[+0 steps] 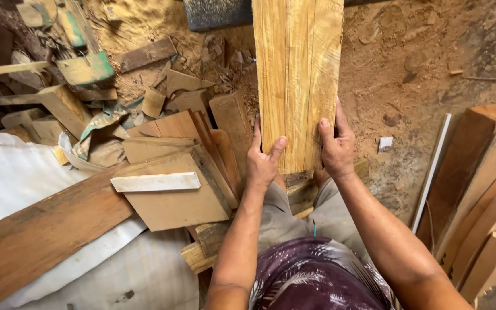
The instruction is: The person holds and aligns a marked wooden board on a bandsaw table, then feeds the wood through the blade to cut along the drawn lines.
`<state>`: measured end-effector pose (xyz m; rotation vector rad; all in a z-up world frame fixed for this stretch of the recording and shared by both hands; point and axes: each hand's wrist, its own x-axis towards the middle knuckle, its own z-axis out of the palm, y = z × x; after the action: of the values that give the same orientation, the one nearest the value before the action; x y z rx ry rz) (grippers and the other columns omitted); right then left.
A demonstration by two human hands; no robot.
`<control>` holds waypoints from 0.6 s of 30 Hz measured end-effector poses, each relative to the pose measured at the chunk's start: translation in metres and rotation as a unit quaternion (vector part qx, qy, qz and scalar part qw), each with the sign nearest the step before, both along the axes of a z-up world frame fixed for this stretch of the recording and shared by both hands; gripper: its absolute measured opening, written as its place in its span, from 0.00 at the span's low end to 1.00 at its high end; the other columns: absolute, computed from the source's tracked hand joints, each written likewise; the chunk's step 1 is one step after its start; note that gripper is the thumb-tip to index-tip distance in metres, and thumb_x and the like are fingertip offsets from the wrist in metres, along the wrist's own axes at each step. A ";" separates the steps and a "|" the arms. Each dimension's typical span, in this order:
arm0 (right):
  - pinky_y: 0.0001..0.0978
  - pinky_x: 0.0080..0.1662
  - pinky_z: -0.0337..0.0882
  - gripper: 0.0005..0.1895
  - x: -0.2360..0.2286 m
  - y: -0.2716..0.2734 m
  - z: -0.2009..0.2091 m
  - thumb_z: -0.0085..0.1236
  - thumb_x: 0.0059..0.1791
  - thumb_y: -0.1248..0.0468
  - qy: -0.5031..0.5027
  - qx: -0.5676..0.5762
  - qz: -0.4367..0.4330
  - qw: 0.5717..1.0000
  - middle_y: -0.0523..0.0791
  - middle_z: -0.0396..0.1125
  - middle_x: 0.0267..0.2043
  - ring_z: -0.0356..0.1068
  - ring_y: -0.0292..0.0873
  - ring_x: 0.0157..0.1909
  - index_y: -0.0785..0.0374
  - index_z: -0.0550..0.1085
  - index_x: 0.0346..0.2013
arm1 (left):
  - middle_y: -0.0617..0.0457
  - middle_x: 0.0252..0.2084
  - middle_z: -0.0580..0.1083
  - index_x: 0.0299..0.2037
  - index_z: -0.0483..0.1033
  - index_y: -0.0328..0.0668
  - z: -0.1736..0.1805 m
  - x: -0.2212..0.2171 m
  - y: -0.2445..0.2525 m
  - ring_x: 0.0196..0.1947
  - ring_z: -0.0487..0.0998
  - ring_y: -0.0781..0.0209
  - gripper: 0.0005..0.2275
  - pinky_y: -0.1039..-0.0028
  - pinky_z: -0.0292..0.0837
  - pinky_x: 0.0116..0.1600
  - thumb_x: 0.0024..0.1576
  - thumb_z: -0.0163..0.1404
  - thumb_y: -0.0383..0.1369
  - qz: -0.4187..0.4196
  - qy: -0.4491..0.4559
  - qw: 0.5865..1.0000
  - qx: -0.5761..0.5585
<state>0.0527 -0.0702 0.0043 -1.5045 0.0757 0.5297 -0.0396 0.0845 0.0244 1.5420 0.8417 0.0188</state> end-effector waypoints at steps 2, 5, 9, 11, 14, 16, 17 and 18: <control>0.32 0.70 0.63 0.31 -0.004 -0.003 -0.001 0.49 0.61 0.63 0.006 -0.005 -0.001 1.000 0.51 0.60 0.74 0.62 0.41 0.71 0.67 0.54 0.77 | 0.40 0.65 0.74 0.77 0.52 0.37 0.003 -0.001 -0.001 0.63 0.76 0.55 0.38 0.68 0.72 0.65 0.61 0.57 0.44 0.001 0.016 1.000 -0.009; 0.33 0.69 0.65 0.31 0.001 0.001 -0.001 0.50 0.61 0.62 0.015 0.001 -0.010 1.000 0.51 0.61 0.73 0.63 0.41 0.70 0.67 0.54 0.77 | 0.41 0.64 0.74 0.77 0.51 0.39 0.006 0.006 0.003 0.61 0.77 0.56 0.39 0.69 0.73 0.64 0.59 0.56 0.45 0.002 0.040 0.999 -0.021; 0.33 0.70 0.64 0.32 0.002 0.003 0.001 0.50 0.60 0.61 0.013 -0.007 -0.010 1.000 0.51 0.60 0.73 0.62 0.42 0.71 0.67 0.54 0.77 | 0.41 0.65 0.73 0.77 0.50 0.38 0.004 0.006 0.006 0.62 0.76 0.56 0.39 0.68 0.73 0.65 0.60 0.57 0.45 -0.012 0.036 0.999 0.003; 0.33 0.70 0.64 0.32 0.001 0.003 -0.001 0.50 0.61 0.61 0.010 -0.007 -0.008 1.000 0.51 0.60 0.73 0.62 0.42 0.71 0.67 0.54 0.77 | 0.41 0.65 0.73 0.77 0.51 0.38 0.004 0.005 0.007 0.63 0.76 0.56 0.38 0.68 0.72 0.65 0.60 0.57 0.45 -0.013 0.030 0.999 0.007; 0.33 0.70 0.64 0.32 0.001 0.004 -0.005 0.50 0.61 0.61 0.008 -0.010 -0.008 1.000 0.51 0.60 0.73 0.62 0.41 0.70 0.67 0.54 0.77 | 0.41 0.65 0.73 0.77 0.51 0.38 0.006 0.007 0.009 0.63 0.76 0.56 0.38 0.68 0.72 0.65 0.60 0.57 0.45 -0.011 0.028 1.000 -0.002; 0.33 0.70 0.63 0.32 0.000 0.005 -0.004 0.50 0.60 0.61 0.008 -0.017 -0.011 1.000 0.51 0.60 0.74 0.62 0.41 0.71 0.67 0.54 0.77 | 0.41 0.64 0.74 0.76 0.52 0.39 0.007 0.008 0.010 0.62 0.77 0.57 0.38 0.68 0.73 0.65 0.60 0.57 0.45 -0.010 0.032 0.999 -0.009; 0.33 0.70 0.63 0.32 0.002 0.006 -0.004 0.50 0.60 0.61 0.007 -0.017 -0.011 1.000 0.51 0.60 0.74 0.62 0.41 0.71 0.67 0.54 0.77 | 0.41 0.64 0.74 0.76 0.52 0.39 0.007 0.009 0.011 0.62 0.77 0.57 0.38 0.68 0.73 0.65 0.60 0.57 0.45 -0.010 0.030 0.999 -0.009; 0.33 0.70 0.63 0.32 0.003 0.007 -0.003 0.50 0.60 0.61 0.006 -0.016 -0.012 1.000 0.51 0.60 0.74 0.62 0.41 0.71 0.68 0.54 0.76 | 0.42 0.64 0.74 0.76 0.52 0.39 0.006 0.010 0.011 0.62 0.77 0.57 0.38 0.68 0.73 0.64 0.60 0.56 0.46 -0.009 0.030 0.999 -0.012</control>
<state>0.0558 -0.0635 0.0014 -1.5311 0.1110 0.5204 -0.0298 0.0954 0.0306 1.5337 0.8711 -0.0509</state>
